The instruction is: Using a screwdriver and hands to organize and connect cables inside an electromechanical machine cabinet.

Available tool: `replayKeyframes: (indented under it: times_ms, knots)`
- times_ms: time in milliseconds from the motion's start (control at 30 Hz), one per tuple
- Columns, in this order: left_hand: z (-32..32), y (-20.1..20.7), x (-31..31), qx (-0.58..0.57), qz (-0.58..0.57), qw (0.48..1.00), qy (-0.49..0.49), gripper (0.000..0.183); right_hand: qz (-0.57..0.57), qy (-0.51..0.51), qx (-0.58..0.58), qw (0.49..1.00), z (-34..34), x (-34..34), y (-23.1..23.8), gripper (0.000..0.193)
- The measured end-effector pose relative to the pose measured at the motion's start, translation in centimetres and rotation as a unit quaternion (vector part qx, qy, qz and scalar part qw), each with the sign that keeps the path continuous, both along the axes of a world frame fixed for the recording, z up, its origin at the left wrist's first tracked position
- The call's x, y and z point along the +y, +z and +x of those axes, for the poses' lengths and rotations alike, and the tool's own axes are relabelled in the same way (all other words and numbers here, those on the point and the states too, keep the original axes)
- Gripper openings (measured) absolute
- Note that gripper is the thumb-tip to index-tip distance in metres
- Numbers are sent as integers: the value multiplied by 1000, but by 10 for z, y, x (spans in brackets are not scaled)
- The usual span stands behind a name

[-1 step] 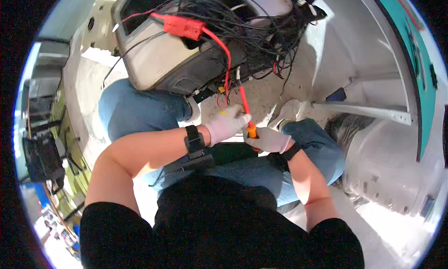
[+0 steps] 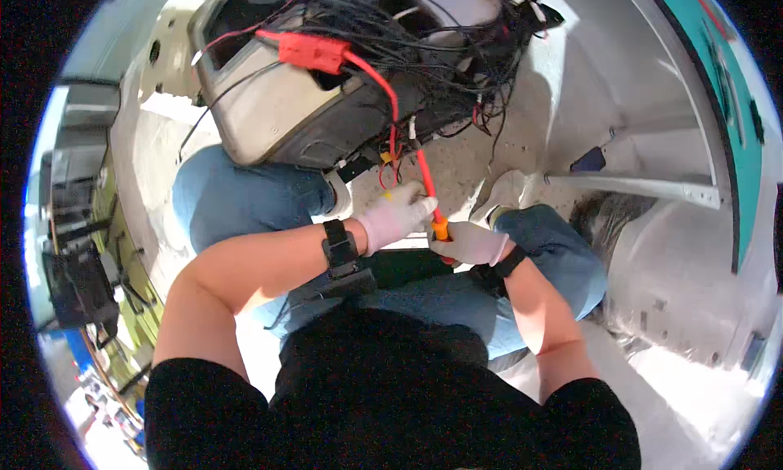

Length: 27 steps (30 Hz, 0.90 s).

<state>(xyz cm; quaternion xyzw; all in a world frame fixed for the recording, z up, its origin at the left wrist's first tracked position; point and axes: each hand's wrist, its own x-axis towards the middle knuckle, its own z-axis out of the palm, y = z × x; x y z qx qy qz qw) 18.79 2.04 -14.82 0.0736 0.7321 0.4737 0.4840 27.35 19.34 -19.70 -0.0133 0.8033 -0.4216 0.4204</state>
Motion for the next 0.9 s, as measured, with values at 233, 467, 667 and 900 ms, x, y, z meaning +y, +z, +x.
replayKeyframes:
  times_ms: [233,467,667,900]
  knots:
    - [-17,-14,2,-109,26,993,-24,39,-55,-22,-31,998,5,7,-9,35]
    - [-35,-44,36,-141,10,989,37,39,-17,-51,-60,997,7,21,-6,50]
    - [-57,-67,44,-114,-2,990,78,36,47,-141,-70,986,-2,29,-16,60]
    - [-68,-81,42,-109,47,992,53,37,50,-194,11,980,-2,31,-16,56]
